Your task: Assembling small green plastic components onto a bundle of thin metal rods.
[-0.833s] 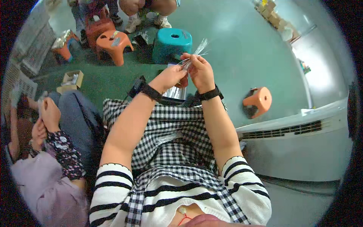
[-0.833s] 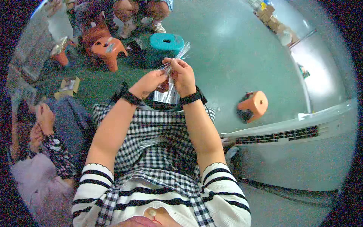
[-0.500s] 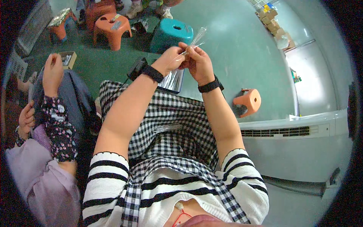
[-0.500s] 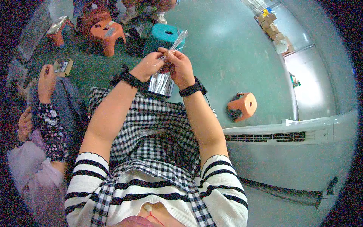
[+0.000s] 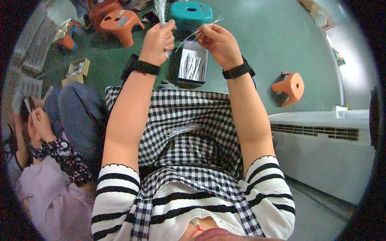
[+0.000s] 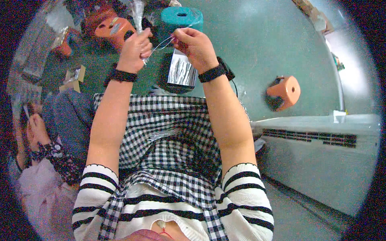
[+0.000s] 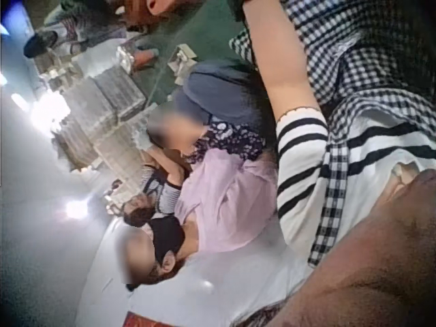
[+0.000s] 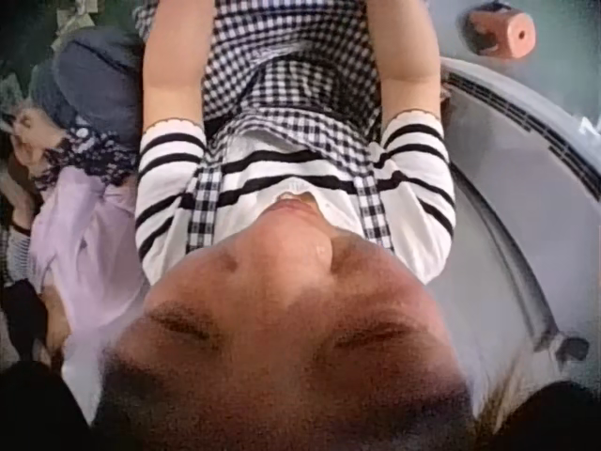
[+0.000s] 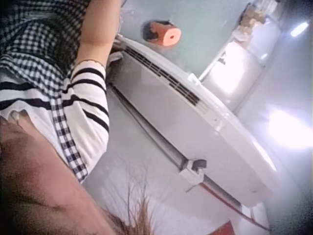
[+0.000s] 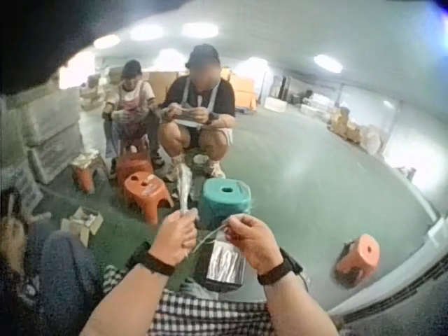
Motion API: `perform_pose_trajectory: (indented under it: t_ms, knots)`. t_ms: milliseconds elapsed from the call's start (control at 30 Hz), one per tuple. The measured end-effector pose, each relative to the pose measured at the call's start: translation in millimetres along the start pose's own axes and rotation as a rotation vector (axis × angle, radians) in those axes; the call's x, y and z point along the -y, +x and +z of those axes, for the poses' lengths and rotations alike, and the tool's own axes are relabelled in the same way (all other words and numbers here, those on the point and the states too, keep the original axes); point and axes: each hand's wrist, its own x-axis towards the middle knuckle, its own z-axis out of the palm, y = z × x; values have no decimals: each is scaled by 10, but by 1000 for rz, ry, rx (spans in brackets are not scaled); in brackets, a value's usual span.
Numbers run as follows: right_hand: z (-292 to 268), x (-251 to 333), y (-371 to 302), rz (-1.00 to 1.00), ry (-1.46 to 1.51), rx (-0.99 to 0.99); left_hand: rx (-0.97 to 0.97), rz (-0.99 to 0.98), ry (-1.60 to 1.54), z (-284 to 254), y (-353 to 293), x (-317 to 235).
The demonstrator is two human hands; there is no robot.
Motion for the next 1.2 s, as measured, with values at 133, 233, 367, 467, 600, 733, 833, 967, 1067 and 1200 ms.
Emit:
perform_pose_trajectory:
  t_ms: [133, 233, 367, 467, 600, 733, 833, 967, 1067, 1200]
  knots:
    - [63, 9, -98, 58, -160, 135, 65, -21, 79, 119, -75, -76]
    - [99, -40, -138, 126, -222, 315, 67, -48, 160, 161, -85, -35]
    - [131, -32, -171, 162, -247, 440, 168, -153, 113, 157, -98, -6]
    - [149, -24, -196, 225, -210, 487, 215, -155, 145, 142, -129, -54]
    - [163, -76, -180, 229, -210, 441, 218, -68, 142, 79, -119, -57]
    - [159, -129, -104, 195, -293, 335, 69, 110, 8, 27, -80, -111]
    - [165, -141, -102, 153, -311, 288, -25, 171, -78, -7, -53, -160]
    - [203, -111, -148, 133, -493, 312, -75, 278, -170, -136, 3, -245]
    - [200, -140, -123, 116, -596, 330, -137, 305, -240, -285, 70, -323]
    - [202, -124, -121, 97, -719, 325, -184, 358, -231, -345, 89, -350]
